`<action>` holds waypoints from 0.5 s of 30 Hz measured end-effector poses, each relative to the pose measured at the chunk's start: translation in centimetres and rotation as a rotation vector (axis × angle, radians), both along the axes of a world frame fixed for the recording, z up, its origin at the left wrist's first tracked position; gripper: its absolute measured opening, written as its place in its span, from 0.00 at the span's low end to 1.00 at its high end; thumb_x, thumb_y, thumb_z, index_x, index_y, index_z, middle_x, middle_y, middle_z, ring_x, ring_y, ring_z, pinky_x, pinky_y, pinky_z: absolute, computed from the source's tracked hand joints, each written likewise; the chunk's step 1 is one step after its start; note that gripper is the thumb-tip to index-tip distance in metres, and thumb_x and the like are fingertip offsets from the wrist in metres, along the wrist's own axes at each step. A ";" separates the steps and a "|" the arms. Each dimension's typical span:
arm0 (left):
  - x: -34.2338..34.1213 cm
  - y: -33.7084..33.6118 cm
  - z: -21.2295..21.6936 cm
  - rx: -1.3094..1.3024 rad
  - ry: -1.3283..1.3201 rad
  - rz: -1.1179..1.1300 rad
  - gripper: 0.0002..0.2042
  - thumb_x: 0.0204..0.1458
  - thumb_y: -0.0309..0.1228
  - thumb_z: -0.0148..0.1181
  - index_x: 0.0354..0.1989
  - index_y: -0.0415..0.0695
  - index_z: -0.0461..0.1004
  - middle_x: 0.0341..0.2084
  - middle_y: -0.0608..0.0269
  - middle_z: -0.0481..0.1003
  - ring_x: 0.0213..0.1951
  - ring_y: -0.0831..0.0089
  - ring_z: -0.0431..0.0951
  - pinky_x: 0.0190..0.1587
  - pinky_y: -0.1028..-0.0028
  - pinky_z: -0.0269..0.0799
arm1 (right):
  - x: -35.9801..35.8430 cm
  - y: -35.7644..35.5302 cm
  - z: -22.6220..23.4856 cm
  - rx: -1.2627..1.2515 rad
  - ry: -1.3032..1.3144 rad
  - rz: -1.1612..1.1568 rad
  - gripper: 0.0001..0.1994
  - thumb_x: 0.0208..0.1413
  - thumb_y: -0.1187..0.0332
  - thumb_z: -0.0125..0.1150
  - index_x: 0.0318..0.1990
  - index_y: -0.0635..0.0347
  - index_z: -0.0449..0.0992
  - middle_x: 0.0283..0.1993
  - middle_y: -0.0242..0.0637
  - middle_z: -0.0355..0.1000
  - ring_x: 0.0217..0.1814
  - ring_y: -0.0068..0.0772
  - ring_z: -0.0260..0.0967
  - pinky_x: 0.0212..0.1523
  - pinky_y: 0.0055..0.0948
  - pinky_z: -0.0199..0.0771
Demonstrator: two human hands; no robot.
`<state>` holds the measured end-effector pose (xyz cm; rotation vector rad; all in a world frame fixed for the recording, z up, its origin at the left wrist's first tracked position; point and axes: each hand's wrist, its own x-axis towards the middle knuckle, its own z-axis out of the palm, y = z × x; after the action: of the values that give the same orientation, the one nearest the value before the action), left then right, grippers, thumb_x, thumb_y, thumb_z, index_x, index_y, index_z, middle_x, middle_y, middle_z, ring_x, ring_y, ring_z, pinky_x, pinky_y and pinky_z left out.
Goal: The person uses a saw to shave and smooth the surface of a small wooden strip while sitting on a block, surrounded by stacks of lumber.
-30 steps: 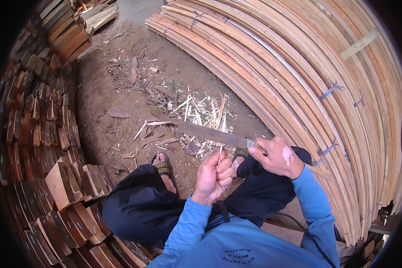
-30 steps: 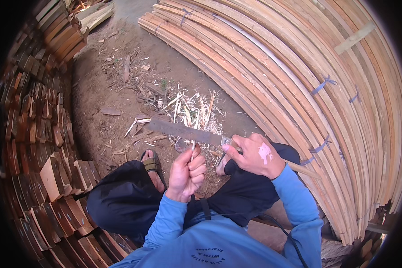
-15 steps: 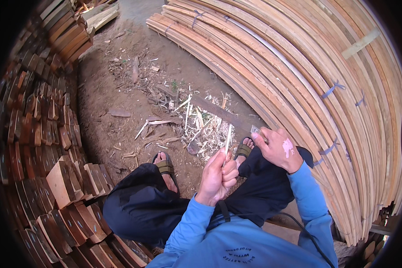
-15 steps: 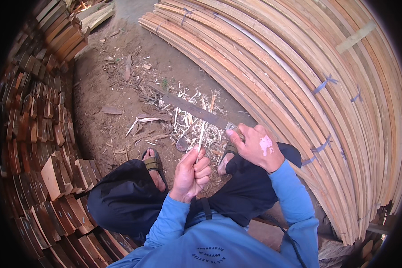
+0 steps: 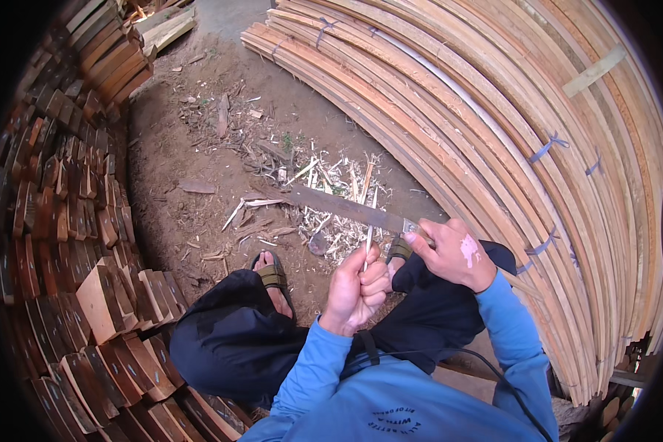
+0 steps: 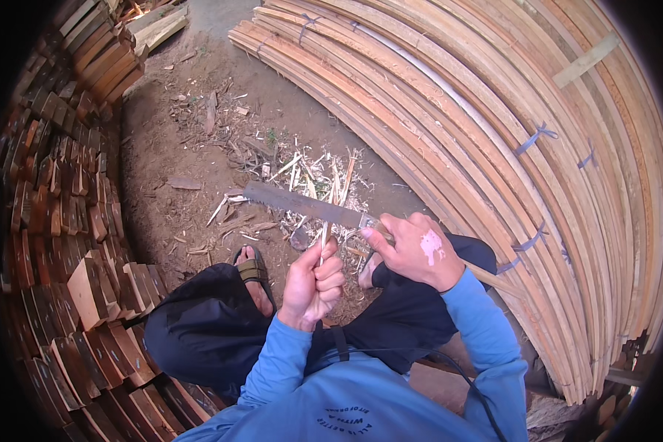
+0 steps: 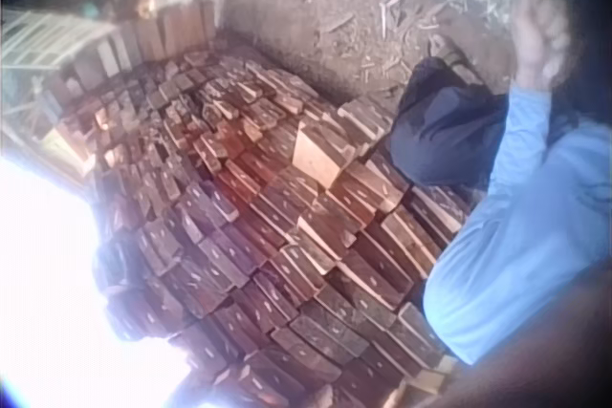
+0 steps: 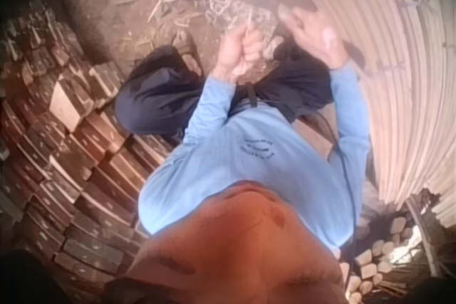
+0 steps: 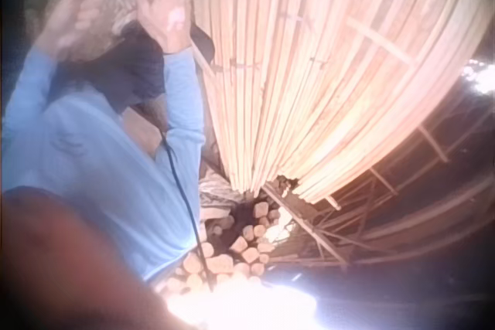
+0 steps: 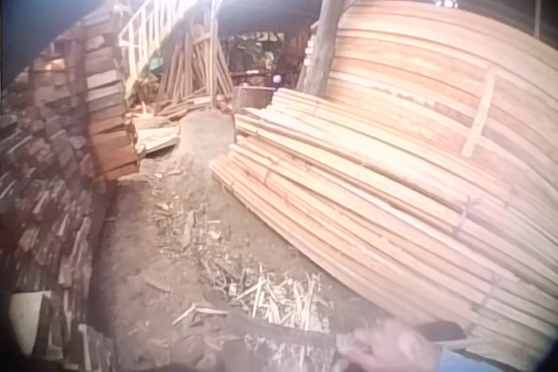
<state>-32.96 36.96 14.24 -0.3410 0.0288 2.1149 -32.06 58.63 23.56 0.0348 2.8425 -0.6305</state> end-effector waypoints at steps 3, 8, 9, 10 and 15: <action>-0.1 -0.1 -0.9 0.196 -0.085 -0.008 0.15 0.79 0.43 0.38 0.38 0.51 0.63 0.18 0.78 0.51 0.16 0.87 0.47 0.16 0.81 0.40 | 0.3 -0.5 -0.2 0.027 0.029 0.021 0.26 0.69 0.47 0.60 0.30 0.63 0.76 0.21 0.58 0.71 0.28 0.67 0.74 0.33 0.56 0.73; -0.1 -0.1 -1.4 0.303 -0.170 -0.015 0.15 0.79 0.42 0.36 0.39 0.49 0.62 0.19 0.76 0.50 0.17 0.84 0.47 0.17 0.79 0.40 | 0.0 -0.5 0.3 0.028 -0.024 0.008 0.25 0.69 0.47 0.60 0.31 0.63 0.77 0.22 0.58 0.72 0.29 0.68 0.74 0.35 0.58 0.75; 0.0 -0.1 -1.4 0.278 -0.164 -0.009 0.15 0.79 0.41 0.35 0.38 0.49 0.63 0.18 0.77 0.51 0.17 0.85 0.47 0.16 0.80 0.40 | 0.2 -0.6 0.1 0.039 -0.006 0.012 0.25 0.69 0.47 0.60 0.31 0.63 0.77 0.22 0.58 0.72 0.29 0.68 0.74 0.35 0.58 0.75; -0.1 -0.2 -1.2 0.254 -0.156 -0.007 0.16 0.79 0.40 0.35 0.37 0.50 0.63 0.18 0.77 0.51 0.16 0.86 0.47 0.16 0.81 0.41 | 0.4 -0.8 -0.3 0.051 0.016 0.013 0.25 0.69 0.47 0.60 0.31 0.63 0.77 0.22 0.59 0.72 0.29 0.68 0.74 0.36 0.58 0.75; -0.1 -0.1 -0.8 0.195 -0.184 -0.026 0.16 0.78 0.40 0.35 0.37 0.51 0.64 0.17 0.78 0.51 0.16 0.86 0.47 0.15 0.82 0.41 | -0.3 -0.1 -1.5 -0.003 0.019 -0.047 0.25 0.69 0.46 0.60 0.32 0.63 0.77 0.23 0.59 0.73 0.29 0.68 0.74 0.35 0.58 0.75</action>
<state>-33.04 36.91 13.49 -0.4138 -0.2769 2.0331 -32.37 58.57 22.06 0.0965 2.8666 -0.6483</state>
